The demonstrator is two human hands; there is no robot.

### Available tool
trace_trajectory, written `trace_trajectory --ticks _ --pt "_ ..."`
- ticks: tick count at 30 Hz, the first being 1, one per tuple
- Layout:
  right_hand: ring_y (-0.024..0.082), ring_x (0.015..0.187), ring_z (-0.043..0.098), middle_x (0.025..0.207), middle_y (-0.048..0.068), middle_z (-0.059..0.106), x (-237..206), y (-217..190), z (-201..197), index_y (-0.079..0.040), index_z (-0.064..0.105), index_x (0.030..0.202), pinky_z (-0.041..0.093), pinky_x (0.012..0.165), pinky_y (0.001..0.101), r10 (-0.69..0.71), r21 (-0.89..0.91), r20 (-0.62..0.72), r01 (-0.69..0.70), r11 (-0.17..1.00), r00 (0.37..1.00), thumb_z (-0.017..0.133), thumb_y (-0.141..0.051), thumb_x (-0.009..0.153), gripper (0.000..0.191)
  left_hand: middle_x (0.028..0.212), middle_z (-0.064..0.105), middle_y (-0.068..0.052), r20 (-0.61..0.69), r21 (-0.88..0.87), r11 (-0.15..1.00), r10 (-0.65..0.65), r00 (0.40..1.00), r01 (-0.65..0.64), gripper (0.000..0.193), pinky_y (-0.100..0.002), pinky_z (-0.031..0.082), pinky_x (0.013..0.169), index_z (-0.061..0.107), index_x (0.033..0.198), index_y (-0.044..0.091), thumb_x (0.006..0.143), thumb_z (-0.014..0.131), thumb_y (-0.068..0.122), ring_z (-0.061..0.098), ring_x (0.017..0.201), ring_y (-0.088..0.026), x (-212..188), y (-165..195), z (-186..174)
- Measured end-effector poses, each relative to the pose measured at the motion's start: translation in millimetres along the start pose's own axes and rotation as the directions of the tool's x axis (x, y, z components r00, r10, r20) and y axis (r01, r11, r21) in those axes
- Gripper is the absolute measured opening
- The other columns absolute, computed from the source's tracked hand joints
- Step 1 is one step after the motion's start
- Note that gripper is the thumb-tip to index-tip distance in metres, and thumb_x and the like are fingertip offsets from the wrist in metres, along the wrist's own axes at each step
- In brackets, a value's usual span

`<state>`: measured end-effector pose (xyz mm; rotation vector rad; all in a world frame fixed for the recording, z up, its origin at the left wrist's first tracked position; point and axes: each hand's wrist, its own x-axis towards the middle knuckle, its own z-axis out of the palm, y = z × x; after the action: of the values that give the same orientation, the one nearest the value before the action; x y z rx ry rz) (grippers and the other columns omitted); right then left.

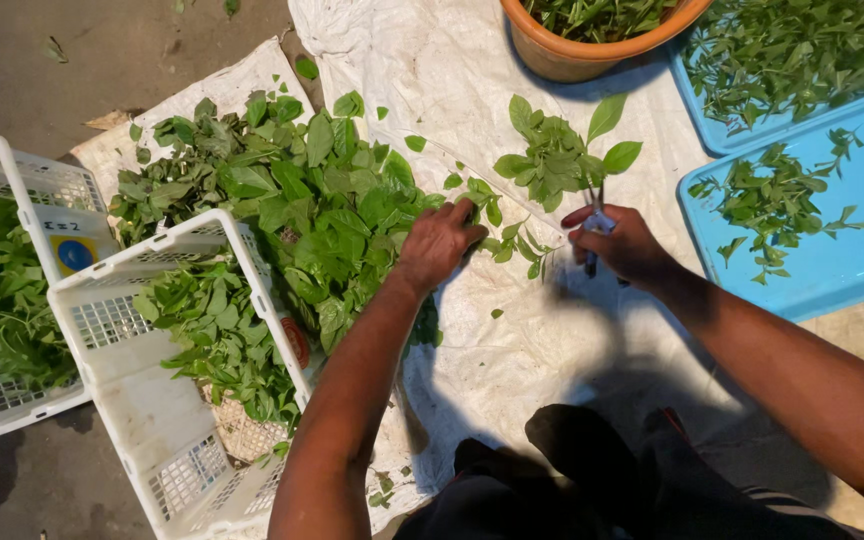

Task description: The person uses shears to trim leaves from stems over a white tarp. Trimmed leaves are placed into white crates, while stems are set aside on the tarp. The work area includes a bucket and blue trays containing additional greens.

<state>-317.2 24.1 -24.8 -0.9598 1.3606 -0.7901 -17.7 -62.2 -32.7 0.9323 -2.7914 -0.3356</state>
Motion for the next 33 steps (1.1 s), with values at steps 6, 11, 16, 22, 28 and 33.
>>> trace_trajectory --ticks 6,11,16,22,28,33 --pt "0.015 0.064 0.061 0.074 0.007 0.066 2.4 13.2 16.0 -0.004 0.069 0.113 0.050 0.058 0.0324 0.145 -0.216 0.101 -0.120 0.969 0.984 0.069 -0.008 0.087 0.027 0.112 0.066 -0.010 -0.064 -0.085 0.987 -0.139 0.988 0.133 0.013 -0.040 0.058 0.079 0.079 0.097 0.011 0.084 0.081 0.010 0.066 0.089 -0.021 -1.3 5.1 4.3" --pt "0.023 0.071 0.067 0.076 0.012 0.068 2.9 14.1 22.3 -0.007 0.068 0.110 0.054 0.069 0.0374 -0.049 -0.545 0.237 0.175 0.820 0.970 0.073 -0.011 0.082 0.029 0.102 0.065 -0.010 -0.002 -0.817 0.497 -0.508 0.861 0.291 0.013 -0.032 0.055 0.077 0.077 0.099 0.003 0.087 0.079 0.002 0.064 0.088 -0.019 -18.8 8.4 6.7" --pt "0.037 0.090 0.069 0.093 0.016 0.072 4.7 -23.3 41.6 -0.011 0.068 0.108 0.053 0.080 0.0496 -0.037 -0.791 0.266 0.240 0.563 0.963 0.065 -0.022 0.087 0.024 0.097 0.069 -0.002 0.147 -0.977 0.056 -0.523 0.839 0.206 0.012 -0.026 0.055 0.080 0.073 0.099 0.006 0.088 0.077 0.005 0.066 0.087 -0.010 -38.0 8.7 5.8" --pt "0.039 0.095 0.069 0.098 0.017 0.072 2.8 -71.2 79.3 -0.009 0.068 0.106 0.053 0.085 0.0527 -0.039 -0.884 0.231 0.226 0.409 0.972 0.061 -0.017 0.086 0.023 0.090 0.061 -0.003 -0.010 -0.838 0.440 -0.603 0.797 0.322 0.013 -0.026 0.049 0.067 0.077 0.095 0.003 0.086 0.084 0.008 0.052 0.072 -0.010 -50.7 21.1 -13.1" --pt "0.038 0.090 0.071 0.094 0.019 0.072 4.2 -100.5 104.1 -0.005 0.067 0.105 0.053 0.083 0.0529 0.001 -0.918 0.285 0.273 0.288 0.959 0.060 -0.013 0.085 0.022 0.089 0.061 -0.004 0.054 -0.737 0.516 -0.599 0.799 0.437 0.014 -0.027 0.049 0.061 0.079 0.097 0.005 0.085 0.084 0.012 0.053 0.068 -0.010 -55.9 33.8 -33.7" --pt "0.038 0.080 0.072 0.085 0.021 0.073 10.0 -96.7 110.0 -0.008 0.067 0.113 0.054 0.081 0.0524 0.074 -0.929 0.250 0.217 0.300 0.965 0.056 -0.013 0.093 0.024 0.092 0.065 -0.005 0.034 -0.804 0.431 -0.653 0.756 0.409 0.014 -0.025 0.051 0.065 0.077 0.098 0.002 0.088 0.082 0.011 0.057 0.072 -0.009 -66.0 30.0 -23.4"
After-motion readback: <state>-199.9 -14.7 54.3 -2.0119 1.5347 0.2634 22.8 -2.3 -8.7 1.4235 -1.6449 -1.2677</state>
